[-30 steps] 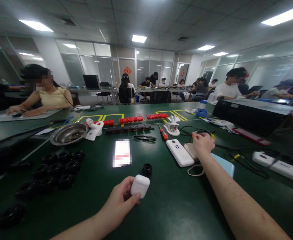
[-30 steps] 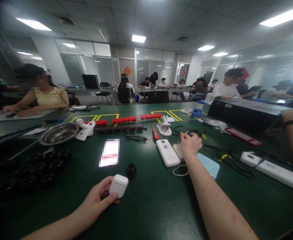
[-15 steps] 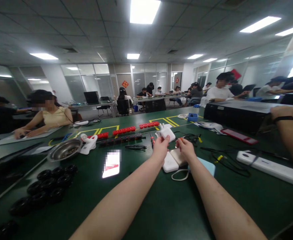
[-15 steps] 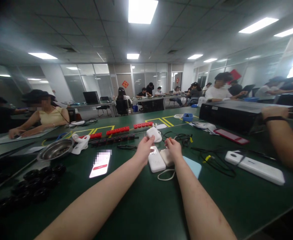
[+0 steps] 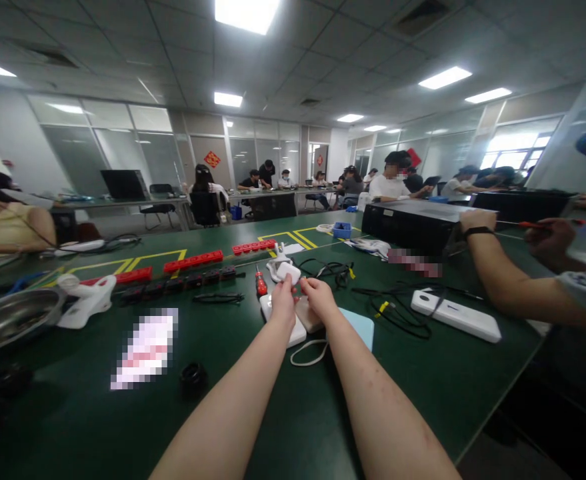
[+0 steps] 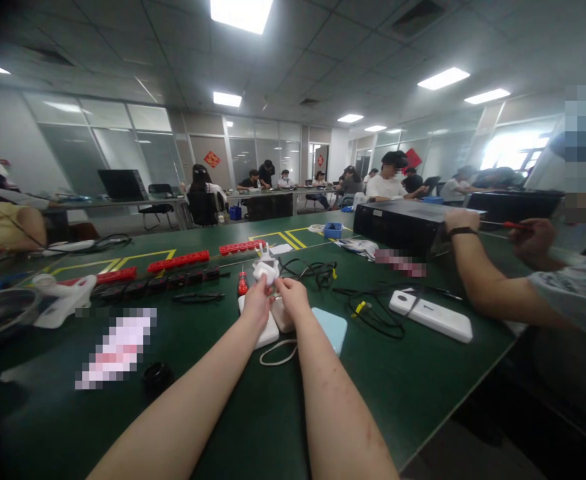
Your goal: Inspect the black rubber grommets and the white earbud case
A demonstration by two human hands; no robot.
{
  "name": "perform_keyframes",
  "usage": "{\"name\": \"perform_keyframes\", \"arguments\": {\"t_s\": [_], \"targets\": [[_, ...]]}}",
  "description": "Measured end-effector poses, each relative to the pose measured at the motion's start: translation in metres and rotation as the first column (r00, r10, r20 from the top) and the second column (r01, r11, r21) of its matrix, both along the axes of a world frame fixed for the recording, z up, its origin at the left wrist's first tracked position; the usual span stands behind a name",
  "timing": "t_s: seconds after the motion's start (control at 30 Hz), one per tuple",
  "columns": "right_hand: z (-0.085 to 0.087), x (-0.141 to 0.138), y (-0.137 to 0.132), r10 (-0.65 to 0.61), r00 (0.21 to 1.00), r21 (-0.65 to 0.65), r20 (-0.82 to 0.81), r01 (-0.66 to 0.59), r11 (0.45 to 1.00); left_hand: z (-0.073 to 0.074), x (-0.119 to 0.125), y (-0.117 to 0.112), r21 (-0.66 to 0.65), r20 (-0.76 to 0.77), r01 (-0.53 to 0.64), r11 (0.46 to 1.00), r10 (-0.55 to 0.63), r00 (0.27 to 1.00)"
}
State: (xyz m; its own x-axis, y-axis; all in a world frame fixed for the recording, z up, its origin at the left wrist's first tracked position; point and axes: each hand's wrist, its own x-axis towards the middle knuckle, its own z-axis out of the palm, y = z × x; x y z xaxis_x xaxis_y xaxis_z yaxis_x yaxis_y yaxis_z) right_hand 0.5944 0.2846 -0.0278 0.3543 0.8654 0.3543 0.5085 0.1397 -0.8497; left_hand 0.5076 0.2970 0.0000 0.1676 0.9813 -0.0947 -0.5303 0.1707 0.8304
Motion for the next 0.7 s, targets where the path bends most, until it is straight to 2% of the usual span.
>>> {"name": "perform_keyframes", "arguments": {"t_s": [0.47,0.7], "targets": [[0.008,-0.006,-0.007,-0.059,0.994,0.008,0.093,0.058,0.998,-0.007,0.001,0.009,-0.05,0.046,0.047,0.998,-0.045,0.998],[0.012,-0.007,-0.009,-0.04,0.988,-0.036,0.148,0.045,0.998,-0.013,0.003,0.015,0.0,-0.04,0.027,1.0,-0.027,0.999]]}}
